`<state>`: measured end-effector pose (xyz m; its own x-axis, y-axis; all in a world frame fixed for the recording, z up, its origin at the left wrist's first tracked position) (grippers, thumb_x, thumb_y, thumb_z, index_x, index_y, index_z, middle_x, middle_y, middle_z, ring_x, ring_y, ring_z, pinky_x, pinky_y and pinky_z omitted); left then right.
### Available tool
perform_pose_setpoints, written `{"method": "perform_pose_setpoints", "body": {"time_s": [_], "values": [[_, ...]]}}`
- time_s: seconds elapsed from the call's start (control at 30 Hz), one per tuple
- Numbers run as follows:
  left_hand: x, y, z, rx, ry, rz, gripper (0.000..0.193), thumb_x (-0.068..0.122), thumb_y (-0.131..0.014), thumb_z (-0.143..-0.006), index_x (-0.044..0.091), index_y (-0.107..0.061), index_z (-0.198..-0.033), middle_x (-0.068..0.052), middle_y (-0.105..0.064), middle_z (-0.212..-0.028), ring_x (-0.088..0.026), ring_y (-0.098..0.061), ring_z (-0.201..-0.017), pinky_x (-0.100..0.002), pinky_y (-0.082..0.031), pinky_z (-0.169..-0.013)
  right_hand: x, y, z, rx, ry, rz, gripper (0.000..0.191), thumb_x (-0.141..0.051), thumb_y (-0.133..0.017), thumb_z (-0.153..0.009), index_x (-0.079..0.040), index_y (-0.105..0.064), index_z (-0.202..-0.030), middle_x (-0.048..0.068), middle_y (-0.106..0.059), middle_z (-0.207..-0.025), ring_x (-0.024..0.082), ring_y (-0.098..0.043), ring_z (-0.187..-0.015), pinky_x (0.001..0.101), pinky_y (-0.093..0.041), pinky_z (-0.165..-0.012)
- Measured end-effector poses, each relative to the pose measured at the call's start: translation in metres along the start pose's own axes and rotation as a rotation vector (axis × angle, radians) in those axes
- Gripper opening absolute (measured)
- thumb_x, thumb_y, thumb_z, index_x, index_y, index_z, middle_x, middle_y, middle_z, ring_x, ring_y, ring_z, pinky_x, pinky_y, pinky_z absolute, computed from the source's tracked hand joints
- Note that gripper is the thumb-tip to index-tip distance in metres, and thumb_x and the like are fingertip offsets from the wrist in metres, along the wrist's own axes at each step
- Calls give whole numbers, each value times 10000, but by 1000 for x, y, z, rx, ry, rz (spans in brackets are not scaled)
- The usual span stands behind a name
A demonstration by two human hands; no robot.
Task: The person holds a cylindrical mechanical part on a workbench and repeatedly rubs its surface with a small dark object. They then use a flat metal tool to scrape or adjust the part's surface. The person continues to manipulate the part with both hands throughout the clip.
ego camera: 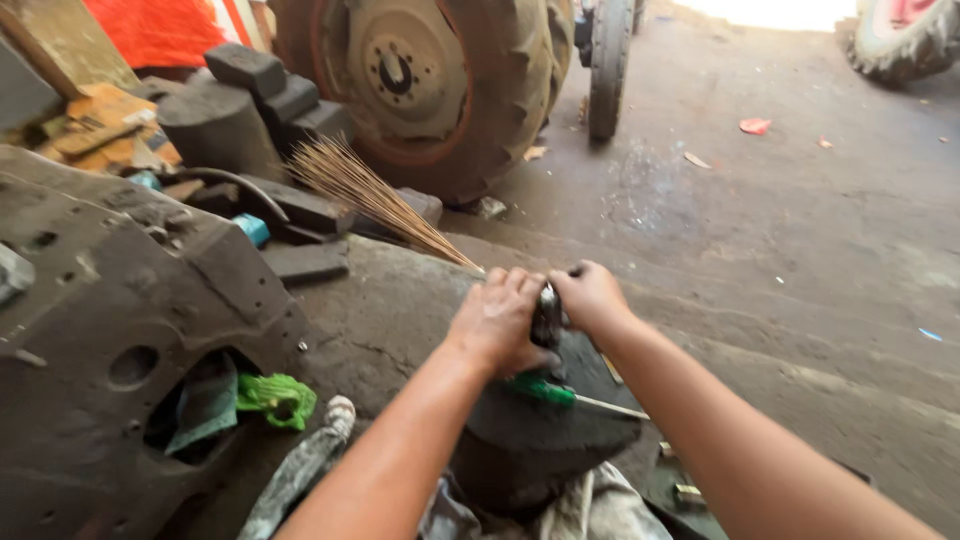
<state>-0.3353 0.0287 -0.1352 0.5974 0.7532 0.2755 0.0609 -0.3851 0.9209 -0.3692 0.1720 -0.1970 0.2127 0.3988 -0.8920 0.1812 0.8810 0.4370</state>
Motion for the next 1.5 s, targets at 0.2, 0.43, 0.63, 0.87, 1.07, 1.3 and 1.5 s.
{"method": "perform_pose_setpoints", "body": {"time_s": [0.2,0.43,0.63,0.87,1.07,1.3,1.5], "values": [[4,7,-2,44,-10,-42,904,422,-912,-642,78,-531,-1386,-113,-600,-1315,-340,-543,-1230,-474,-478,-1007,0,9,5,71,76,-47,344,-318,-674,-923,8,-693,-1032,140,-721,-876,241,-671,-720,387,-565,-540],[0,11,-10,12,21,-11,908,463,-889,-607,75,-546,-1354,-130,-609,-1279,-363,-548,-1206,-489,-478,-978,-11,12,-5,170,368,185,368,-319,-691,-942,42,-688,-1009,198,-734,-860,242,-698,-755,393,-541,-671],[0,4,-10,-76,38,-21,912,530,-877,-595,76,-559,-1319,-114,-611,-1296,-352,-547,-1233,-462,-485,-1015,0,15,-3,116,173,112,364,-336,-678,-932,17,-698,-1018,206,-741,-872,301,-717,-784,438,-557,-723],[4,2,-13,-106,60,-47,889,524,-867,-626,57,-549,-1312,-139,-598,-1280,-362,-539,-1218,-457,-482,-1018,-12,25,45,257,337,136,327,-325,-680,-918,-6,-687,-991,213,-743,-903,312,-711,-827,418,-544,-748],[6,5,-13,-38,43,-8,746,505,-830,-647,82,-624,-1226,-134,-647,-1248,-355,-583,-1205,-447,-519,-1012,0,15,15,113,208,-45,340,-319,-673,-943,17,-658,-996,212,-726,-908,309,-682,-804,454,-551,-685],[16,7,-10,-61,47,-14,874,549,-864,-610,62,-584,-1280,-134,-628,-1248,-362,-566,-1197,-455,-508,-1000,18,20,6,90,105,-203,339,-314,-660,-925,18,-662,-995,153,-709,-861,246,-632,-706,448,-516,-603],[22,12,-12,-33,42,-6,955,513,-892,-553,64,-557,-1326,-135,-617,-1253,-365,-557,-1194,-452,-503,-983,-7,34,10,247,325,116,381,-350,-707,-913,25,-693,-980,200,-736,-890,263,-690,-792,408,-531,-740]]}}
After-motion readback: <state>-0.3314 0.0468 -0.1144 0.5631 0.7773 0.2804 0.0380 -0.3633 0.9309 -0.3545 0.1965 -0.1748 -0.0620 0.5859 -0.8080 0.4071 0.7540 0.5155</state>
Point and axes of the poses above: each hand's wrist, its own z-axis away from the middle knuckle, its own y-axis out of the back of the hand, x = y × z, the point moved 10 cm from there along -z, towards the middle knuckle
